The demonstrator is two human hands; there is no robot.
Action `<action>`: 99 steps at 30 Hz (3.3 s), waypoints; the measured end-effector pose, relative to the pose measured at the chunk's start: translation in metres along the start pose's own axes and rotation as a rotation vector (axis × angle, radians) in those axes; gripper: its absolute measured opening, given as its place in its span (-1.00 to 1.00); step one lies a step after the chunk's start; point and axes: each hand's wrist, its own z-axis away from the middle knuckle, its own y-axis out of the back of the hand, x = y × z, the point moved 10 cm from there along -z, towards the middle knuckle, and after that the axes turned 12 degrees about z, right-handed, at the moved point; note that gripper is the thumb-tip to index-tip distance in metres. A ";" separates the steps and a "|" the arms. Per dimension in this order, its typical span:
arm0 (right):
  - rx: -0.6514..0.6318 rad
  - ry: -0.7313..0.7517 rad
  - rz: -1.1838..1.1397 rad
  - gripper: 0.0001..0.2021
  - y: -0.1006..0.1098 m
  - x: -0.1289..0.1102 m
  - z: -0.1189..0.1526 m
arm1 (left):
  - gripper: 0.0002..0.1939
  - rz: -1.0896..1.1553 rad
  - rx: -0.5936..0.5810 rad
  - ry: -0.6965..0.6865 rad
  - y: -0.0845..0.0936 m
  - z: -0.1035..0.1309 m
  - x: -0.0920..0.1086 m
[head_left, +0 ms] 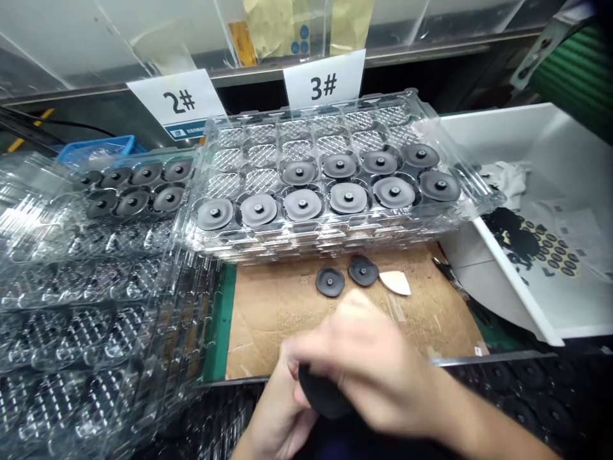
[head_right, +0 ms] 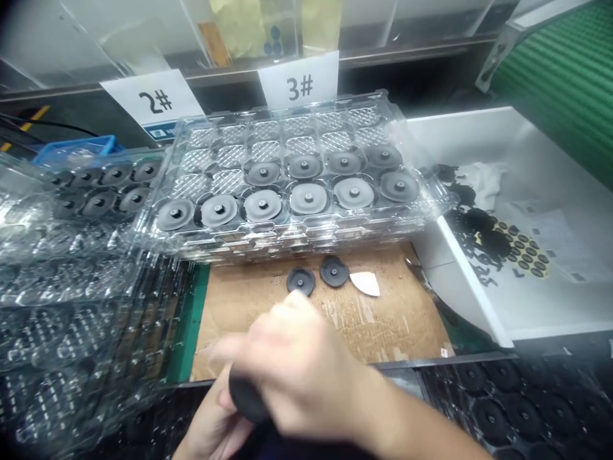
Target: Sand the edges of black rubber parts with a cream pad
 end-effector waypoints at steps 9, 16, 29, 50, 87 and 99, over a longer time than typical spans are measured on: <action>-0.092 -0.590 -0.013 -0.76 -0.075 0.120 0.092 | -0.41 0.134 -0.116 0.064 -0.011 -0.005 0.005; -0.014 -0.624 0.164 -0.63 -0.102 0.116 0.132 | -0.41 0.209 -0.019 -0.003 0.011 -0.014 0.006; -0.030 -0.508 -0.049 -0.82 -0.099 0.091 0.097 | -0.49 0.179 0.071 -0.201 0.026 0.000 0.014; 0.126 -0.121 -0.261 -0.75 -0.003 -0.025 0.024 | -0.35 -0.046 0.030 -0.255 0.007 0.026 0.015; 0.268 -0.321 -0.090 -0.75 0.029 0.019 0.041 | -0.40 -0.022 0.017 -0.297 0.001 0.021 0.022; 0.051 -0.096 -0.308 -0.75 -0.002 -0.015 0.019 | -0.41 -0.020 -0.023 -0.231 0.001 0.023 0.021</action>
